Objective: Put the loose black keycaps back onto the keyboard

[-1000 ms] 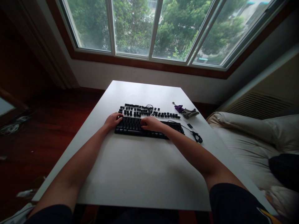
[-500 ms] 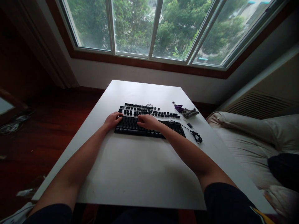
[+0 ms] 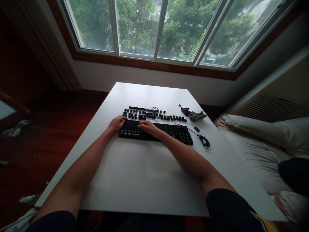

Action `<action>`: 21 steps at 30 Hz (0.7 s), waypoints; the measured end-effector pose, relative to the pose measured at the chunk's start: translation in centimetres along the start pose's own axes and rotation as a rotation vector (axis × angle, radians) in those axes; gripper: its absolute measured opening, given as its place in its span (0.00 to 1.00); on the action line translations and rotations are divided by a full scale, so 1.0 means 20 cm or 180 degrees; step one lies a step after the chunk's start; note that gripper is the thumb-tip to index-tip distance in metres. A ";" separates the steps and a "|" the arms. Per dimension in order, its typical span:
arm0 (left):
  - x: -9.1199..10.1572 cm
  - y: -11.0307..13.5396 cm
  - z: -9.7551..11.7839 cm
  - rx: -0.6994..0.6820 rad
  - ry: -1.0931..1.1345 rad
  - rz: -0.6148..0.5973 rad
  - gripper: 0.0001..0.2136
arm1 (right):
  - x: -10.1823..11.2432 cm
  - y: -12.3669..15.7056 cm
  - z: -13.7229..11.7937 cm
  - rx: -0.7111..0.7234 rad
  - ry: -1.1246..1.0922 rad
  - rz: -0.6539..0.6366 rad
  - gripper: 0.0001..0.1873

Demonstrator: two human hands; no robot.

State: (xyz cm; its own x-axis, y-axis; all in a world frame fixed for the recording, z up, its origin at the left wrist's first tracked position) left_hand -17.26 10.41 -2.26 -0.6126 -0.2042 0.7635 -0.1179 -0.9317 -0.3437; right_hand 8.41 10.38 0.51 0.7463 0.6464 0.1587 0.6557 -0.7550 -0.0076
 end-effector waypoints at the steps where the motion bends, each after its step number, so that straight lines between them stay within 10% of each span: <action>1: 0.00 0.00 0.00 -0.0004 0.0004 -0.0008 0.15 | 0.01 -0.01 0.00 -0.0004 -0.0013 0.0014 0.23; 10: 0.01 0.00 -0.01 -0.0040 -0.0004 -0.0019 0.15 | 0.29 -0.09 -0.01 0.0511 0.2535 0.0930 0.07; 21: 0.01 0.00 -0.03 -0.0014 -0.0001 -0.0004 0.14 | 0.42 -0.20 0.01 0.0636 0.4200 0.0122 0.15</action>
State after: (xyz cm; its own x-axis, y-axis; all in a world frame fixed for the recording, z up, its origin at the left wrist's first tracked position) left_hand -17.88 10.56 -2.54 -0.6123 -0.2031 0.7641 -0.1220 -0.9306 -0.3452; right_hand 12.08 18.81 1.59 0.1697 -0.0496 0.9842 0.7270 -0.6679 -0.1590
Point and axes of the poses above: each hand's wrist, its own y-axis away from the middle knuckle, its own x-axis out of the back of the hand, z = x × y, the point moved 1 cm from there along -y, towards the middle knuckle, and after that the axes turned 2 degrees about z, right-handed, at the moved point
